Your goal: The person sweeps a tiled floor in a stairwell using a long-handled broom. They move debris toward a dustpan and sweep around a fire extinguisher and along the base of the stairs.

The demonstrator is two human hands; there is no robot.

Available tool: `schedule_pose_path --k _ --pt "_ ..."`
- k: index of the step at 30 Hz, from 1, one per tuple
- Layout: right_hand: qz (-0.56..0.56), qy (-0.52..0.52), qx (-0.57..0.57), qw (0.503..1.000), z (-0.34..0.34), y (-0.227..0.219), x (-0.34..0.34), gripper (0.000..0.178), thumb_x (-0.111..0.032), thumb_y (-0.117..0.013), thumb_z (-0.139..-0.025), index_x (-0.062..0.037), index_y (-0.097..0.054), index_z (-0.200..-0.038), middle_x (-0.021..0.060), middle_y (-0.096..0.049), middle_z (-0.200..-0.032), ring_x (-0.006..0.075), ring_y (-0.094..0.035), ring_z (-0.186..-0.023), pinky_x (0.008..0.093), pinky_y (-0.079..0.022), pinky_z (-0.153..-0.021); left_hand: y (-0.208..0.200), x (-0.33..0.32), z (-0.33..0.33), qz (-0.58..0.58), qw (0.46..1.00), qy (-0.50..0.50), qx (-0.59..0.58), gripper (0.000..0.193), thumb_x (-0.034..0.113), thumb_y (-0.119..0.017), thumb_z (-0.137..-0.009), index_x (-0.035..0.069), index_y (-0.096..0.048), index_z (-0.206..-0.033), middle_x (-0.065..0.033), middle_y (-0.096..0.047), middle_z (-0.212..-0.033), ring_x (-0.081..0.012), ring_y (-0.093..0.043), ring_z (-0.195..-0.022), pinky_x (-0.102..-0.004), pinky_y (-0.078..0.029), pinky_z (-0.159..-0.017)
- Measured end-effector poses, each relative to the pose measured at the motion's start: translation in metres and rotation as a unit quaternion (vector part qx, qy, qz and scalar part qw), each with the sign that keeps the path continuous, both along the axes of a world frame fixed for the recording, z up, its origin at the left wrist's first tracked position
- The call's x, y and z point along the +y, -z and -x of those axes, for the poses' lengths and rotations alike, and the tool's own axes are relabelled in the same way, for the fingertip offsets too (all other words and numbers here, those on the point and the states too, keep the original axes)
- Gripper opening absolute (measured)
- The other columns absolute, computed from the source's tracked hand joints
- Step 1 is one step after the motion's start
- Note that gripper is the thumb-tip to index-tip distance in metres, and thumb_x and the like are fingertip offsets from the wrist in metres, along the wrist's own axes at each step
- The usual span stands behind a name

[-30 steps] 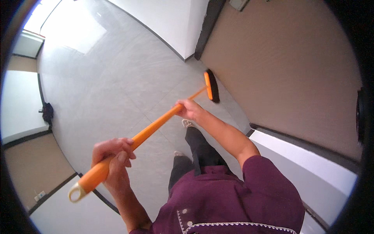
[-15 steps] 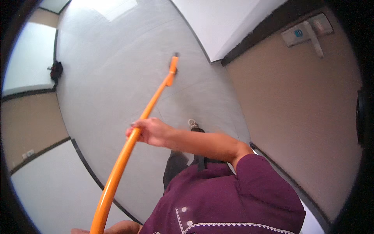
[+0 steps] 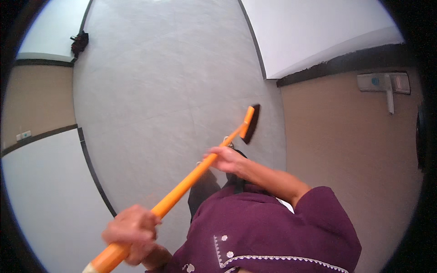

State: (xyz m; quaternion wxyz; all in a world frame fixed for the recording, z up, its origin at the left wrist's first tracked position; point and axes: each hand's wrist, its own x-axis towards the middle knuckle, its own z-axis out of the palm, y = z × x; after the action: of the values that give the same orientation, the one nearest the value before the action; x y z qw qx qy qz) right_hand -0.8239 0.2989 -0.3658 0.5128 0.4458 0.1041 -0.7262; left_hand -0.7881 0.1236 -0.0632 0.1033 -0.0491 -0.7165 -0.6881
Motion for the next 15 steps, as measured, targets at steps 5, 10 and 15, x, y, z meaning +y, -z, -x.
schedule_pose_path --k 5,10,15 --pt "0.125 -0.037 0.120 0.984 0.069 0.003 -0.123 0.006 -0.003 -0.051 -0.080 0.0012 -0.048 -0.078 0.0131 -0.054 -0.076 0.0257 -0.058 -0.077 0.0393 -0.051 -0.075 -0.013 -0.005 -0.016 0.188 0.977 -0.064 0.074 0.019 0.013 -0.065 -0.070 0.008 -0.047 -0.075 0.0020 -0.039 -0.040 -0.0111 -0.037 -0.035 -0.0310 -0.045 -0.048" --pt "0.201 -0.051 0.210 0.955 0.097 -0.023 -0.158 0.008 -0.006 -0.050 -0.080 0.0021 -0.049 -0.079 0.0141 -0.057 -0.080 0.0250 -0.058 -0.075 0.0368 -0.050 -0.075 -0.007 -0.004 -0.018 0.270 0.954 -0.052 0.123 0.022 0.017 -0.064 -0.070 0.010 -0.043 -0.071 0.0012 -0.039 -0.042 -0.0113 -0.036 -0.038 -0.0308 -0.044 -0.047" --pt "0.092 -0.054 0.220 0.970 0.078 -0.089 -0.145 0.009 -0.005 -0.049 -0.083 0.0031 -0.047 -0.086 0.0146 -0.056 -0.086 0.0256 -0.057 -0.083 0.0366 -0.048 -0.083 -0.033 -0.102 -0.052 0.092 0.966 -0.174 0.167 0.018 0.012 -0.055 -0.072 0.010 -0.037 -0.073 0.0017 -0.034 -0.046 -0.0099 -0.032 -0.041 -0.0287 -0.038 -0.044"
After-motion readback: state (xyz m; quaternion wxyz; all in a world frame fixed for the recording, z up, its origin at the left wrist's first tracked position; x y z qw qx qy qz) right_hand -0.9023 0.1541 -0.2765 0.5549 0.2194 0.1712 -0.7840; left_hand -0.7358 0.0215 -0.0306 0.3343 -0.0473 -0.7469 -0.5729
